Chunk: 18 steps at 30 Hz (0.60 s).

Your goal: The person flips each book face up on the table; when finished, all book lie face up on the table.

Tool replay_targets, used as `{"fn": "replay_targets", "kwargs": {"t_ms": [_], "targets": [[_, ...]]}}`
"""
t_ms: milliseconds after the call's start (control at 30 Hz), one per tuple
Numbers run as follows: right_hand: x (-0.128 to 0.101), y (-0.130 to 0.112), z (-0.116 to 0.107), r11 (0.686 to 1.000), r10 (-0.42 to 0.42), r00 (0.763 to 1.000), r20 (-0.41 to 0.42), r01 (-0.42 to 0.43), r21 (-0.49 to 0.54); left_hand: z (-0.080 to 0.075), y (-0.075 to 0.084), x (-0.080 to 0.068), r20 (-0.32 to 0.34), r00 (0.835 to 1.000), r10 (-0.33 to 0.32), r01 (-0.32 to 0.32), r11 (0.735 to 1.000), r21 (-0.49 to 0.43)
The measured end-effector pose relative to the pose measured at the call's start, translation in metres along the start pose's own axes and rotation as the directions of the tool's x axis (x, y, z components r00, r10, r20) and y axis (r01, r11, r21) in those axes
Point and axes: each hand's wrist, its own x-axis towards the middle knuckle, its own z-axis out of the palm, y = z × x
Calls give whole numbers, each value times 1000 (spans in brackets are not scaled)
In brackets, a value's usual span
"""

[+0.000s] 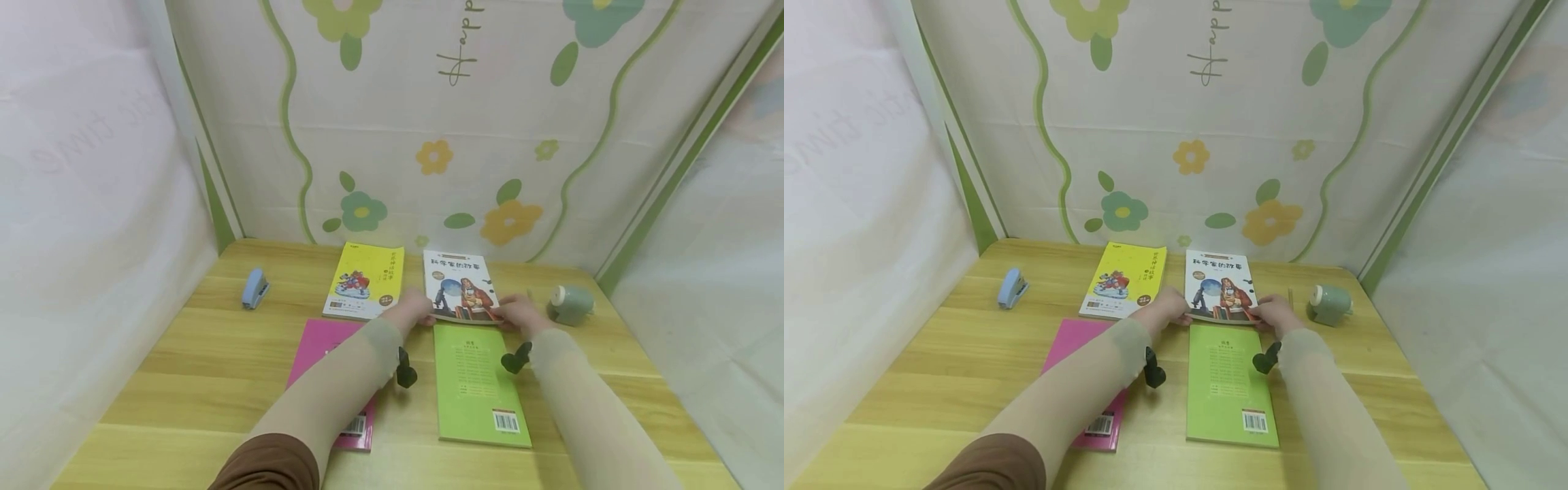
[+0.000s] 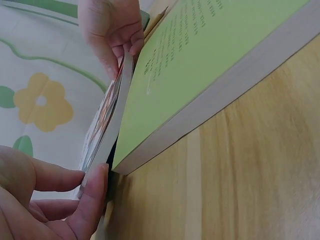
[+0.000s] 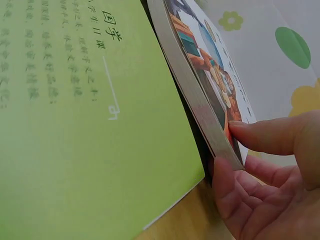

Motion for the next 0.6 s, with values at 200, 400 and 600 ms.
{"fn": "replay_targets", "kwargs": {"t_ms": [200, 400, 600], "targets": [[-1, -4, 3, 1000, -15, 1000, 9, 15, -15, 1, -4, -1, -23, 999, 30, -30, 1000, 10], [-3, -8, 4, 1000, -19, 1000, 1, 19, 8, -3, 2, -1, -37, 999, 40, -36, 995, 93], [-10, -20, 6, 987, -80, 997, -20, 77, -140, -23, 8, -18, 9, 990, 143, -143, 982, 121]]}}
